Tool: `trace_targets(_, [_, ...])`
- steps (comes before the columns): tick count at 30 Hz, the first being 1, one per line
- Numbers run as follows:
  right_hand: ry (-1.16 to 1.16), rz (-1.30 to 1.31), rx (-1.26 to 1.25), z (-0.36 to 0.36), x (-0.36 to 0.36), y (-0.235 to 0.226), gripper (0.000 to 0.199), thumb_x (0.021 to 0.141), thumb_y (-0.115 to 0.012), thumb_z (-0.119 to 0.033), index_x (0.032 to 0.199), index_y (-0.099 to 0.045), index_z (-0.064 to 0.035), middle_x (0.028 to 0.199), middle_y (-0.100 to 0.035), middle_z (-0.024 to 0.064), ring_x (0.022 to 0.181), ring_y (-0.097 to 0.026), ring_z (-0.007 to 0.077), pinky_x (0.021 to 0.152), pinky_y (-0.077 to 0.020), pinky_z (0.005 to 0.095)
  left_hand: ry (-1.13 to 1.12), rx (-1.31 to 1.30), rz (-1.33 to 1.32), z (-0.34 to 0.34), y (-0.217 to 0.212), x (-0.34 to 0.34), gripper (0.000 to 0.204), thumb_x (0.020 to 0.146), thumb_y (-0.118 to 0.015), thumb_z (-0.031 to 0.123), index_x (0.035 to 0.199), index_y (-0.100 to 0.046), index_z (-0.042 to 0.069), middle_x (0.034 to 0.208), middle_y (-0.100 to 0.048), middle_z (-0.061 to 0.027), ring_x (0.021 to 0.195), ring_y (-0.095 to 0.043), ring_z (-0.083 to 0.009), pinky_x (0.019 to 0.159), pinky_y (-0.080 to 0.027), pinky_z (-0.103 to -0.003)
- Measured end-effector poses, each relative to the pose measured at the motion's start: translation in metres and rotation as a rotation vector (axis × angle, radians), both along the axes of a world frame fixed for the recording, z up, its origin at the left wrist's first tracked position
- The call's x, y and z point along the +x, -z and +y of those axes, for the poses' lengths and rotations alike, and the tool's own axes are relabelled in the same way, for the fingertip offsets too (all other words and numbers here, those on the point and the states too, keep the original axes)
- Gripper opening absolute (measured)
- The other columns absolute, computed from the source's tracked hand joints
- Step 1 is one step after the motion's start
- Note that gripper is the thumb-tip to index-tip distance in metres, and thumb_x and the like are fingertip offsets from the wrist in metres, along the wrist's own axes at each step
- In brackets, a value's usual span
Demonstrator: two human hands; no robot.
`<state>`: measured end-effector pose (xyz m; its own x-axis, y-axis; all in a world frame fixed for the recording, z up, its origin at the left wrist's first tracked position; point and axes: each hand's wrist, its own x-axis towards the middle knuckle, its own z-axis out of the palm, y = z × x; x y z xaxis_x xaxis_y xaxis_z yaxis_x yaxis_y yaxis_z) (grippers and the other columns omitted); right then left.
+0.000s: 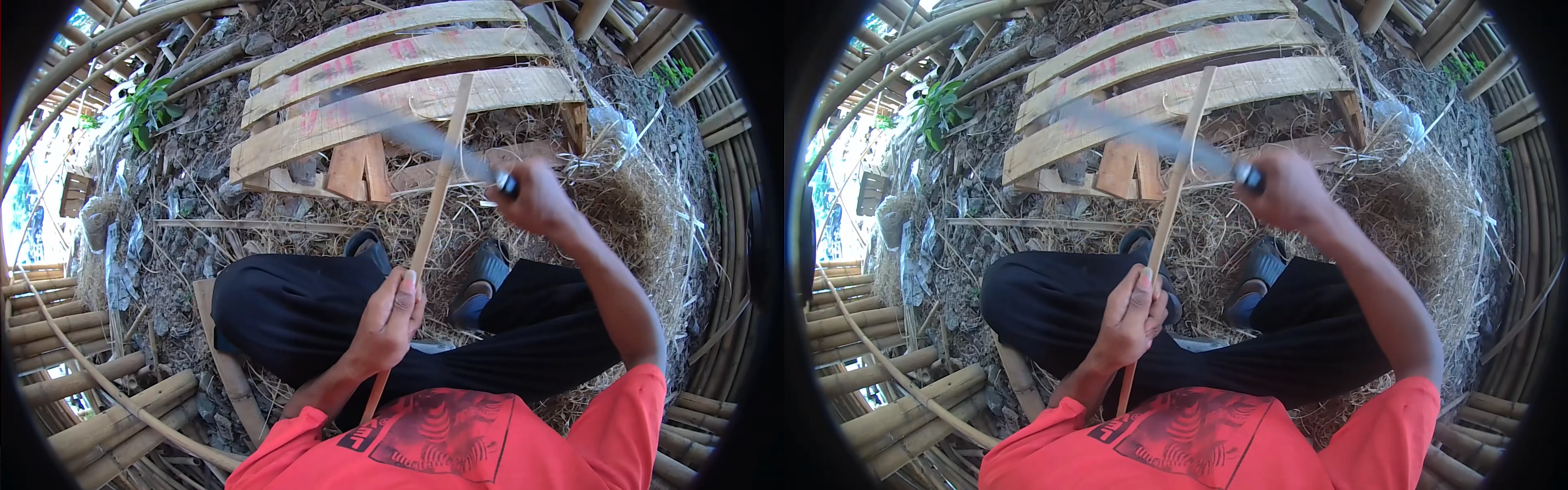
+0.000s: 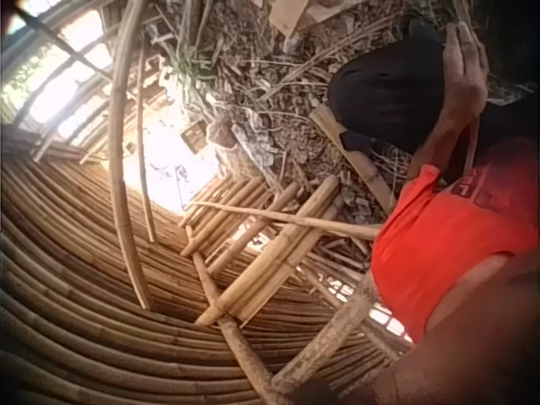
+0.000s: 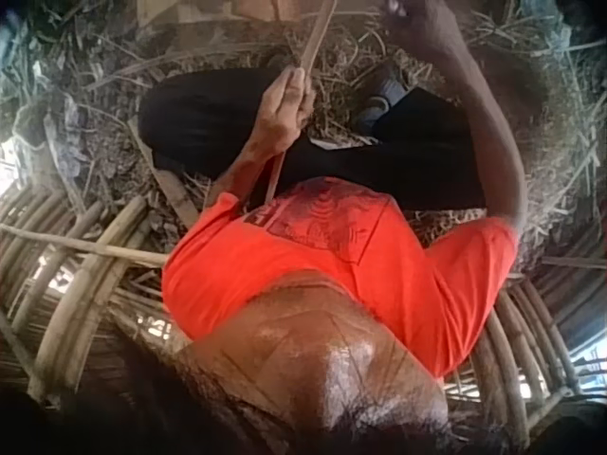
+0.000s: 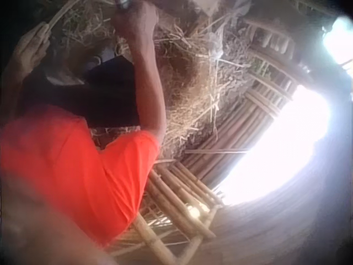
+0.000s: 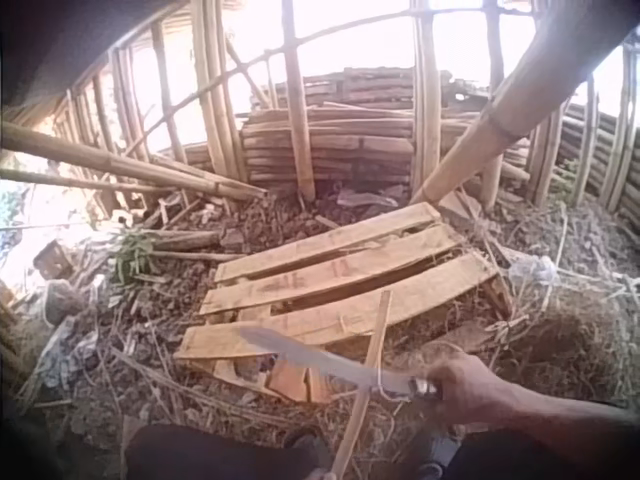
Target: The person strips bark or outer layers from long bamboo stalks using a large blade.
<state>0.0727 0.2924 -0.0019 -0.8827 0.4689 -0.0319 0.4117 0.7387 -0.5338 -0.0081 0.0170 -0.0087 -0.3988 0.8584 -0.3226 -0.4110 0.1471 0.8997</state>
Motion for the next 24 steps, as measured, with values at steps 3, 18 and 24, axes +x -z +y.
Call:
trace_targets(3, [-0.146,-0.008,0.042,-0.001,-0.006,-0.002,0.015,0.081,-0.069,-0.023,0.077,-0.07,-0.0081,0.061,-0.063,0.0135,0.059,-0.065,0.0329,0.063,-0.0516,0.0454,0.002,0.0,-0.065,-0.001,-0.003,-0.003,0.029,0.109,-0.033,0.032,0.091,-0.041,0.01,0.061,-0.036,0.0043,0.046,-0.03,-0.0027,0.041,-0.027,-0.02])
trace_targets(18, [0.195,-0.112,-0.022,0.038,-0.019,-0.02,0.023,0.084,-0.065,-0.028,0.081,-0.073,-0.0068,0.066,-0.067,0.0115,0.059,-0.065,0.0277,0.063,-0.0513,0.0416,0.045,-0.002,-0.147,-0.001,-0.002,0.0,0.028,0.109,-0.034,0.031,0.092,-0.041,0.01,0.062,-0.039,0.0043,0.047,-0.032,-0.003,0.042,-0.028,-0.02])
trace_targets(24, [0.405,-0.027,-0.079,0.08,-0.008,0.004,0.034,0.084,-0.067,-0.029,0.072,-0.064,0.0025,0.065,-0.065,0.0145,0.06,-0.064,0.0252,0.062,-0.0496,0.04,0.075,0.024,-0.133,-0.001,-0.003,0.003,0.028,0.109,-0.034,0.03,0.092,-0.042,0.01,0.061,-0.039,0.004,0.045,-0.033,-0.0031,0.04,-0.03,-0.02])
